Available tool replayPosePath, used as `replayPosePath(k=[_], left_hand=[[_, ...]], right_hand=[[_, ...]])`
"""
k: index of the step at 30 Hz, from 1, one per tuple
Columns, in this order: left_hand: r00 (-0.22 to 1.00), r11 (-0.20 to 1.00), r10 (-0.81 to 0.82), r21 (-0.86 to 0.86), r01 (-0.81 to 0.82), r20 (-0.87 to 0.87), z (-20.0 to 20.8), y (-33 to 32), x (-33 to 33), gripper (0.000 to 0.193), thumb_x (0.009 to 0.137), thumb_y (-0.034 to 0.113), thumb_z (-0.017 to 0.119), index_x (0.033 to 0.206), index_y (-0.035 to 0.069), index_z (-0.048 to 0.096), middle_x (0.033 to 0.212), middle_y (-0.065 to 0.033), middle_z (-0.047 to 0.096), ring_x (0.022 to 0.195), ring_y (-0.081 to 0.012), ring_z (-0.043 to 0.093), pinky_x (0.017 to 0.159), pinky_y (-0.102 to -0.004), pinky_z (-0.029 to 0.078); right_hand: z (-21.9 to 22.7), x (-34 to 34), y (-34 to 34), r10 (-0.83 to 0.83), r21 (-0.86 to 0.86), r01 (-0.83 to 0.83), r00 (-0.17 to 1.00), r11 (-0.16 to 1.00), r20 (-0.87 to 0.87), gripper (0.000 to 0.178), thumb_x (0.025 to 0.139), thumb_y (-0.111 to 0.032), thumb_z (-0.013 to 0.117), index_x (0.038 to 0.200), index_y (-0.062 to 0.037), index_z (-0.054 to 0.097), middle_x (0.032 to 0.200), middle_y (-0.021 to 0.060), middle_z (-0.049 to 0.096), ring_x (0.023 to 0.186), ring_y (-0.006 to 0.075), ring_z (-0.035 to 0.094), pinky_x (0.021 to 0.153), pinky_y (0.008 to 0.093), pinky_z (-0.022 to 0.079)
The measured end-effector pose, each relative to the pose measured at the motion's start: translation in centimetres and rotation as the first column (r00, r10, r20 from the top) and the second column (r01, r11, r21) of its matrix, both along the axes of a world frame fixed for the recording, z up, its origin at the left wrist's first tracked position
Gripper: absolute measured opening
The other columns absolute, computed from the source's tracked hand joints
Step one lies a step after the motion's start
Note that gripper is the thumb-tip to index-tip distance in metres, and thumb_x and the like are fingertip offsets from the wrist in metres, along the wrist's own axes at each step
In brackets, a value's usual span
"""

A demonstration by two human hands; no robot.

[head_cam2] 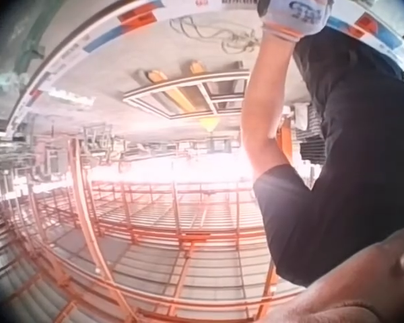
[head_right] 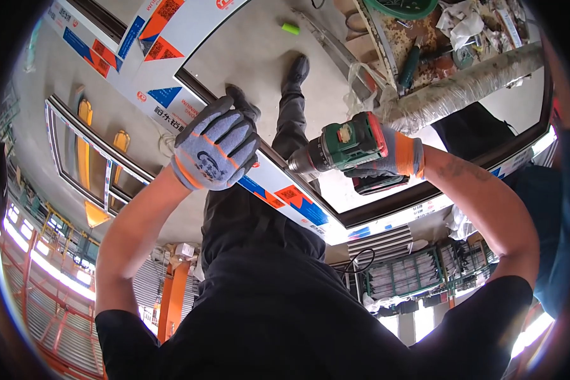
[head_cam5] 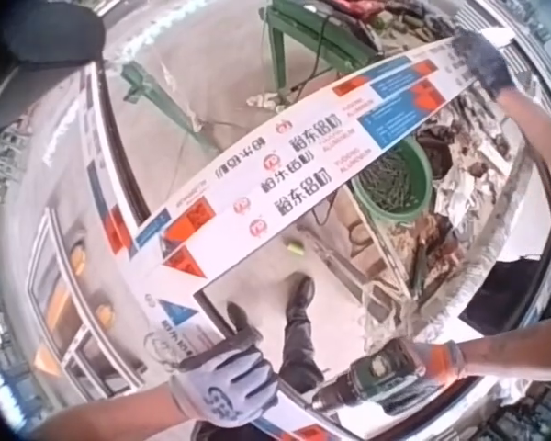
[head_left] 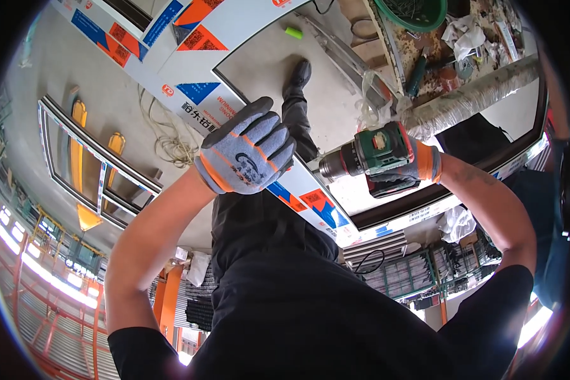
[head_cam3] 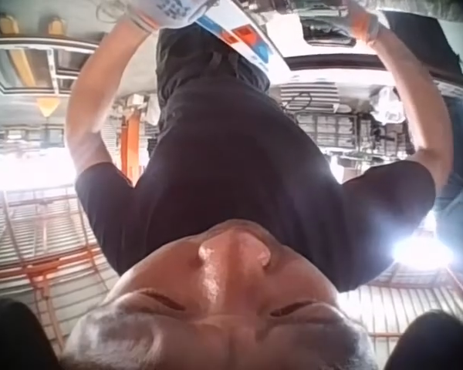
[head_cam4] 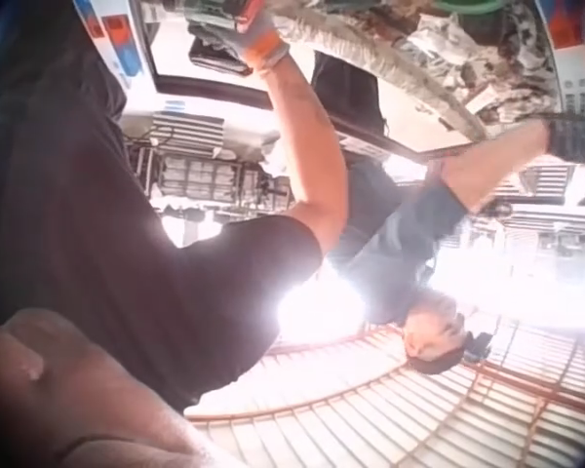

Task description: Assembling a large metal frame by applying sealant and using an electric drill.

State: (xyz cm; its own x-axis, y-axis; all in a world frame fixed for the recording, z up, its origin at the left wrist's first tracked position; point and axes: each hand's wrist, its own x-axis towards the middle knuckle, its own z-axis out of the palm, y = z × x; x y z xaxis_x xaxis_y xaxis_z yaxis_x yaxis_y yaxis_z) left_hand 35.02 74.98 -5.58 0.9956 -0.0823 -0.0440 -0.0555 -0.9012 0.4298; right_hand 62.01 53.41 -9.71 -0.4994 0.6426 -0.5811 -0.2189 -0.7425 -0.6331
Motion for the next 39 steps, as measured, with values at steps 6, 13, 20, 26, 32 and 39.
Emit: replayPosePath(k=[6, 13, 20, 26, 32, 39], left_hand=[[1.000, 1.000, -0.012, 0.015, 0.012, -0.008, 0.1, 0.1, -0.1, 0.025, 0.075, 0.034, 0.062, 0.080, 0.010, 0.064, 0.083, -0.0058, 0.060, 0.088, -0.0244, 0.060, 0.105, -0.0449, 0.040], [1.000, 1.000, -0.017, -0.015, 0.017, 0.025, 0.7, 0.2, 0.5, 0.031, 0.073, 0.033, 0.062, 0.087, 0.006, 0.064, 0.088, -0.0109, 0.059, 0.092, -0.0288, 0.058, 0.103, -0.0475, 0.040], [0.997, 0.999, -0.038, 0.002, 0.038, 0.067, 0.8, 0.0, 0.5, 0.030, 0.074, 0.029, 0.062, 0.092, 0.005, 0.064, 0.089, -0.0110, 0.058, 0.095, -0.0294, 0.056, 0.103, -0.0483, 0.039], [0.992, 1.000, -0.021, -0.011, 0.022, 0.123, 0.2, -0.1, -0.9, 0.029, 0.078, 0.029, 0.060, 0.095, 0.005, 0.063, 0.090, -0.0125, 0.059, 0.096, -0.0309, 0.056, 0.103, -0.0510, 0.038], [0.991, 0.997, -0.058, -0.051, 0.065, 0.117, 0.2, 0.1, -0.8, 0.029, 0.081, 0.023, 0.058, 0.101, 0.003, 0.063, 0.101, -0.0149, 0.060, 0.102, -0.0325, 0.056, 0.106, -0.0518, 0.036], [0.979, 0.999, -0.016, -0.043, 0.026, 0.202, 1.0, 0.8, -0.6, 0.030, 0.083, 0.025, 0.058, 0.103, 0.002, 0.062, 0.104, -0.0142, 0.062, 0.105, -0.0309, 0.056, 0.106, -0.0498, 0.035]], right_hand=[[1.0, -0.6, 0.6, -0.253, -0.501, 0.186, 0.965, 0.845, -0.068, 0.043, 0.075, -0.008, 0.080, 0.114, -0.0081, 0.063, 0.100, 0.0045, 0.069, 0.090, 0.0154, 0.067, 0.081, 0.0302, 0.054], [1.4, 0.0, 0.5, -0.063, -0.083, 0.067, 0.997, 0.994, 0.044, 0.025, 0.081, -0.009, 0.075, 0.104, -0.0071, 0.065, 0.097, 0.0006, 0.067, 0.088, 0.0103, 0.061, 0.078, 0.0273, 0.051], [1.7, -0.4, -0.1, -0.095, -0.370, 0.087, 0.996, 0.925, -0.003, 0.021, 0.079, -0.009, 0.076, 0.097, -0.0084, 0.066, 0.079, -0.0001, 0.066, 0.067, 0.0075, 0.059, 0.057, 0.0240, 0.048], [4.6, -1.3, 1.5, 0.051, -0.315, -0.009, 0.991, 0.949, 0.126, 0.017, 0.074, -0.005, 0.076, 0.074, -0.0093, 0.060, 0.058, -0.0020, 0.052, 0.048, 0.0075, 0.048, 0.041, 0.0247, 0.037], [0.7, -2.2, -0.2, -0.071, -0.072, 0.085, 0.981, 0.994, 0.183, 0.015, 0.074, -0.010, 0.077, 0.081, -0.0055, 0.064, 0.065, 0.0012, 0.060, 0.055, 0.0100, 0.054, 0.048, 0.0274, 0.044], [9.7, -7.7, -5.6, -0.574, 0.254, 0.547, 0.561, 0.798, 0.596, 0.041, 0.089, -0.035, 0.063, 0.111, -0.0012, 0.063, 0.119, 0.0107, 0.060, 0.105, 0.0269, 0.058, 0.088, 0.0383, 0.048]])
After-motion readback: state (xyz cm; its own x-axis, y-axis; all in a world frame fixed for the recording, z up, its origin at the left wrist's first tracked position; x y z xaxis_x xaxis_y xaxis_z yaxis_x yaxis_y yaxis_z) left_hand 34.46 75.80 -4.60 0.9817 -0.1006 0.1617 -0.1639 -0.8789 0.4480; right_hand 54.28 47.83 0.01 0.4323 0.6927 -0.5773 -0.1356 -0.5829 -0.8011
